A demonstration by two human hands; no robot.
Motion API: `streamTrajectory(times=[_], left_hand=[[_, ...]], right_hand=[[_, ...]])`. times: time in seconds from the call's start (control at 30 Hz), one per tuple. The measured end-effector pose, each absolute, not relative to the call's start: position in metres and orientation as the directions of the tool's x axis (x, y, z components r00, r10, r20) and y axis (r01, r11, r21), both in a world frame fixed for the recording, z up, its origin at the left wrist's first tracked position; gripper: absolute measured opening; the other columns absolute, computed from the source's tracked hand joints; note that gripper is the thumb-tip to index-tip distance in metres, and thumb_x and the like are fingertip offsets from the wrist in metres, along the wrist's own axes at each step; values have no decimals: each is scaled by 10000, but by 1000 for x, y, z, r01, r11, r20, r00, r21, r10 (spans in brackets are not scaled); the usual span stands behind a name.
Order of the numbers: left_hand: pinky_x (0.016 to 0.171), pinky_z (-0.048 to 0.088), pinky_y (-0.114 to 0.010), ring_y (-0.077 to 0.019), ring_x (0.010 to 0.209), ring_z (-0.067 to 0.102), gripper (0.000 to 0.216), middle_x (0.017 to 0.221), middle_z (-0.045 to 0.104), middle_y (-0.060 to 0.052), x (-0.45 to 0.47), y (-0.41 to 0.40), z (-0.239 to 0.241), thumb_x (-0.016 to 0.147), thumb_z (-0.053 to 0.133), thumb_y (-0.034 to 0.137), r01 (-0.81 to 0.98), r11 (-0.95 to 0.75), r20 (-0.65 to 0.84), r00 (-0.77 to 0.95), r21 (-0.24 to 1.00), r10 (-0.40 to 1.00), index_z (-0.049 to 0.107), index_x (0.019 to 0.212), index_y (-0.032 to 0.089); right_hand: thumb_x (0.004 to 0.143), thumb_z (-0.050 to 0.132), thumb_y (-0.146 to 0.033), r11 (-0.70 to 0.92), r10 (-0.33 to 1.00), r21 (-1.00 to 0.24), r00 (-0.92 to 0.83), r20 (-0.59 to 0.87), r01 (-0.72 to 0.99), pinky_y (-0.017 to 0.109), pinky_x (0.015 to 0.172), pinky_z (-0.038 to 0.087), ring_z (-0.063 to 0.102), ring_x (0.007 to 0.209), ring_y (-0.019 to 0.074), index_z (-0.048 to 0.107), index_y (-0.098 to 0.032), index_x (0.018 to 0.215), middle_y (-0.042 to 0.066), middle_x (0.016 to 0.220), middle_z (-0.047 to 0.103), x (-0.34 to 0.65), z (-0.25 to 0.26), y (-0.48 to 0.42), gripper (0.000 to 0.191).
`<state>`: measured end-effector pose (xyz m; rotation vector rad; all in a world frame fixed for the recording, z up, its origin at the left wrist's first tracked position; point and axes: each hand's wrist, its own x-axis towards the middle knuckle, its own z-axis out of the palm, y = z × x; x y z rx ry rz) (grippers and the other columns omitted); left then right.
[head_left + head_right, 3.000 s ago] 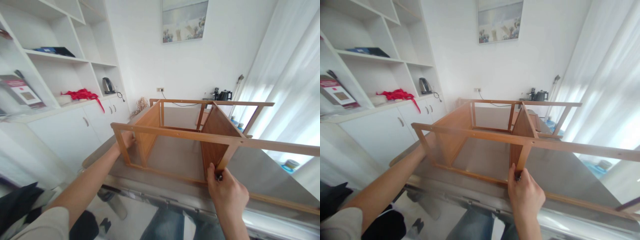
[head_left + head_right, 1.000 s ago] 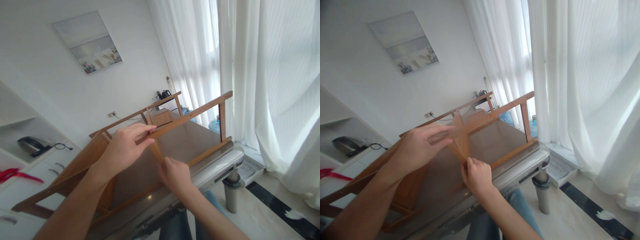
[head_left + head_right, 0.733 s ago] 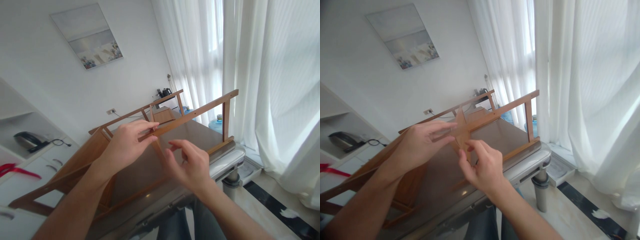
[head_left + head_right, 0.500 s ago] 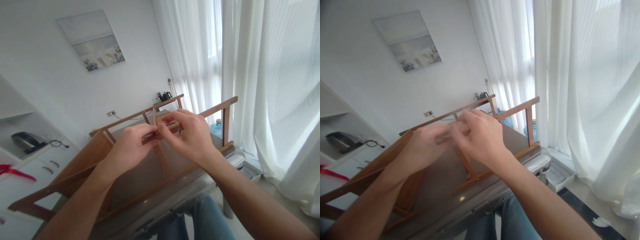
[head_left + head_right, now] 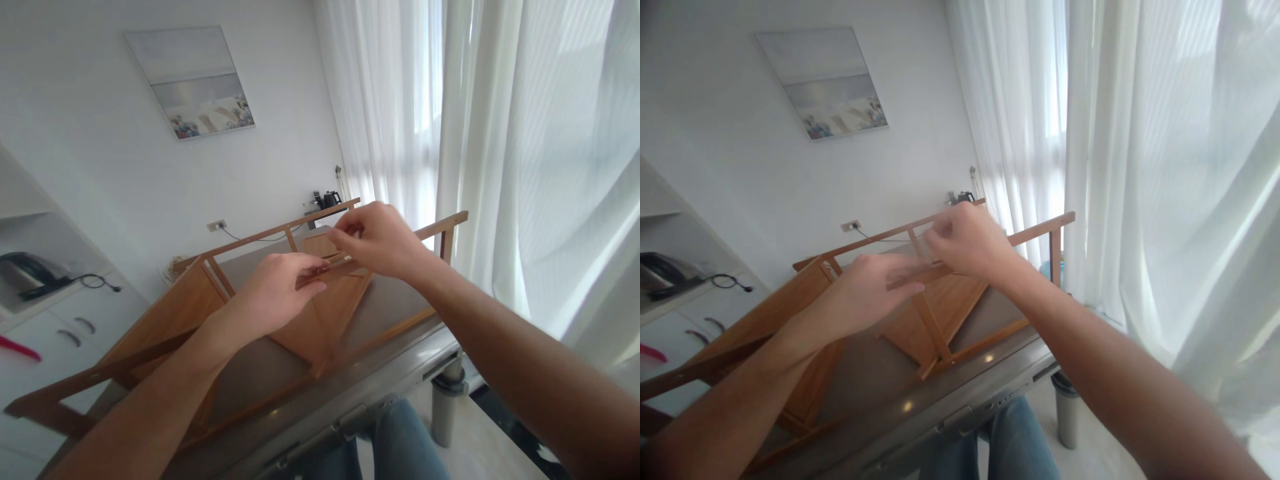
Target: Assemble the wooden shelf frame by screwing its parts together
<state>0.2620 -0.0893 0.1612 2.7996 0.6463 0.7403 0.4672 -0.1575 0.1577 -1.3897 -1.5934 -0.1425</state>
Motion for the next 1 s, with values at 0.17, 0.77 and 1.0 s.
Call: streamTrajectory(times=[0.17,0.77,1.0], left_hand=[[988,636,-410,-254,1078,762,332,1209,791,-47,266,-88,159,895,720,336,357,-880,446,763,314,468,773,1203,225],[726,535,-276,-157,800,681,213,828,683,7,214,-159,-1,1057,500,430,189,-265,43,735,945,677,423,963,255],[775,529,-284,-152,801,673,212,832,693,7,213,-160,2,1066,482,420,205,-237,-1,758,950,652,407,974,244]], right_hand=[[933,568,-380,183,709,-752,445,547,633,271,538,372,562,526,140,738,-175,628,7,532,630,491,62,-183,404],[999,650,-398,363,918,-868,31,396,339,247,568,426,572,642,130,811,-244,1047,21,830,732,403,-17,-256,228],[1007,638,-338,392,912,-867,-5,410,309,262,655,479,656,732,161,791,-229,997,37,846,759,401,-23,-236,188]])
